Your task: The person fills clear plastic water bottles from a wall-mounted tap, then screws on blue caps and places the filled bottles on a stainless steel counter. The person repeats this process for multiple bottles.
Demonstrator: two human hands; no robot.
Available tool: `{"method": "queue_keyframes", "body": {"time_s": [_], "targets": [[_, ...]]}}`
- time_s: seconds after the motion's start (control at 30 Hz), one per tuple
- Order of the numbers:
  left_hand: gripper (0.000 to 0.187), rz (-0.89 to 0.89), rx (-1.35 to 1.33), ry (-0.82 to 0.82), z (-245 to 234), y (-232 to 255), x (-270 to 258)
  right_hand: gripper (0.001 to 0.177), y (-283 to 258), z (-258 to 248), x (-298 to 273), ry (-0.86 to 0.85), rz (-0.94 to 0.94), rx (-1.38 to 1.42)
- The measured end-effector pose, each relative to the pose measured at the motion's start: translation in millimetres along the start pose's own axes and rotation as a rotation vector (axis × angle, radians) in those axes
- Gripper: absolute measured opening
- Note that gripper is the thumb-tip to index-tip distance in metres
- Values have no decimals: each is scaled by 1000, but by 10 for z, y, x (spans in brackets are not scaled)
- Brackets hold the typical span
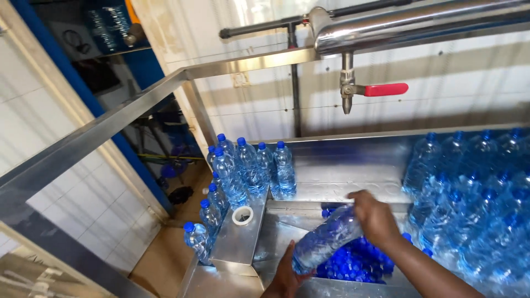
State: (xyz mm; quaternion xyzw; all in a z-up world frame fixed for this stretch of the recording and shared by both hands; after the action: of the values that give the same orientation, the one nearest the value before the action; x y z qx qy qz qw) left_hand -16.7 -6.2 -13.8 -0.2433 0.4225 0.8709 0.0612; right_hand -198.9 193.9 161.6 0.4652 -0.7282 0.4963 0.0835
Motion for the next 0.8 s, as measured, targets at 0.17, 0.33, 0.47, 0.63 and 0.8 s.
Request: {"method": "queue_keyframes", "body": {"time_s": [0.17,0.33,0.47,0.63,0.8], "targets": [[46,367,187,388,-13,620,-338,38,574,-209,-207,-5,983,615],[82,174,43,522,-494,609,-145,40,308,-311,-51,-160,-156,-411],[51,130,256,530,-366,646,-383,10,42,-148,-106,-162,-821,-295],[27,639,620,878,-320,1155,-732,77,823,167,-56,-162,572,45],[70,162,291,637,-550,1184,-676,48,183,99,100,-106,-607,-194]]}}
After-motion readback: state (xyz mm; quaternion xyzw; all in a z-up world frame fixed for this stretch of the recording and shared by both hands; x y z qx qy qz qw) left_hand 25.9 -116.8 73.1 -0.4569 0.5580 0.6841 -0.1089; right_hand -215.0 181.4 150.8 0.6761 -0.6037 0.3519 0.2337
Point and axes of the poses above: each hand's wrist, its own x-axis towards the middle knuckle, its own z-axis out of the palm, y = z × x, the point moved 6 cm from there along x, towards the middle knuckle, and after that the axes turned 12 degrees about x, right-handed, at the moved point
